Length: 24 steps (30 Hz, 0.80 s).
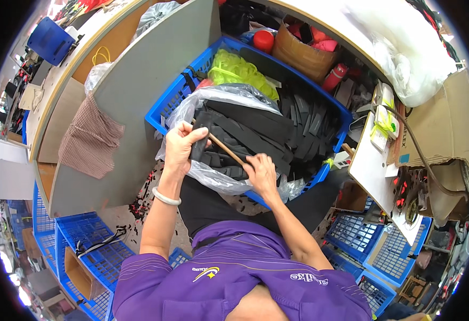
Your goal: Assembling and inspecting black plastic/rubber components using a wooden stick tool in a manufacturing facility.
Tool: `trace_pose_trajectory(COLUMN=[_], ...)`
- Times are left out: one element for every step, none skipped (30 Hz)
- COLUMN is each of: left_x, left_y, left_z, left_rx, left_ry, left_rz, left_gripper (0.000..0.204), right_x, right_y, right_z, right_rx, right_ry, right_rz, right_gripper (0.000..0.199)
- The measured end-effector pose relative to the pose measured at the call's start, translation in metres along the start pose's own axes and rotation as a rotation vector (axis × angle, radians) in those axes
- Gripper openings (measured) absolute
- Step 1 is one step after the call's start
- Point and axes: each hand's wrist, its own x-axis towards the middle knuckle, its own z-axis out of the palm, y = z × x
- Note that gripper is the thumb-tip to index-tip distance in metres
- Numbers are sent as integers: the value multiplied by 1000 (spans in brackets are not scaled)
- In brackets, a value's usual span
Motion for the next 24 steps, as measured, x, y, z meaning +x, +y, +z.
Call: trace_pose_trajectory(left_x=[-3, -7, -12, -16, -18, -21, -23, -25, -26, -25, -22, -22, -22, -20, -17, -14, -10, -8, -9, -11, -15, -19, -20, -17], left_y=[0, 0, -1, -1, -2, -1, 0, 1, 6, 5, 2, 0, 0, -2, -4, -6, -18, -32, -44, -56, -69, -81, -88, -96], left_z=[4, 8, 10, 13, 17, 20, 22, 24, 25, 23, 18, 14, 10, 7, 4, 0, -10, -13, -10, -3, 1, 10, 12, 12], left_rx=[36, 70, 73, 107, 141, 146, 168, 190, 246, 247, 315, 384, 414, 453, 471, 487, 463, 276, 56, -166, -315, -351, -349, -349], left_ry=[-27, -52, -56, -122, -195, -206, -251, -296, -310, -315, -357, -397, -382, -322, -222, -114, -54, 12, 30, 47, 58, 98, 85, 74], left_rz=[-27, -59, -75, -99, -123, -137, -156, -175, -211, -216, -223, -232, -229, -176, -141, -101, -52, -103, -126, -147, -211, -245, -234, -223], left_gripper=[23, 23, 23, 24, 25, 25, 25, 27, 26, 26, 26, 26, 26, 24, 24, 23, 23, 24, 25, 26, 30, 31, 32, 34], right_x=[12, 27, 43, 57, 65, 72, 77, 79, 77, 74, 71, 66, 59, 51, 41, 34, 27, 21, 18, 18, 17, 17, 19, 22], right_y=[3, -7, -26, -45, -51, -63, -63, -61, -59, -56, -53, -50, -47, -44, -40, -44, -46, -47, -52, -54, -54, -56, -53, -48], right_z=[-2, -13, -37, -59, -66, -73, -75, -76, -76, -76, -74, -70, -63, -55, -43, -38, -27, -14, -6, 1, 7, 11, 15, 16], right_rx=[144, 570, 880, 1073, 1108, 1052, 1056, 1059, 1059, 1080, 1100, 1101, 1127, 1153, 1115, 1134, 1211, 1283, 1355, 1406, 1389, 1370, 1372, 1263], right_ry=[94, 13, -141, -264, -330, -358, -414, -471, -464, -396, -328, -327, -299, -271, -232, -225, -199, -169, -99, -62, -44, -31, -34, -107], right_rz=[-38, 156, 258, 372, 366, 322, 311, 300, 306, 286, 265, 270, 308, 346, 336, 402, 494, 587, 665, 745, 762, 778, 777, 719], right_gripper=[22, 25, 33, 36, 40, 38, 33, 28, 28, 22, 17, 17, 15, 14, 16, 18, 19, 20, 21, 22, 22, 22, 22, 22])
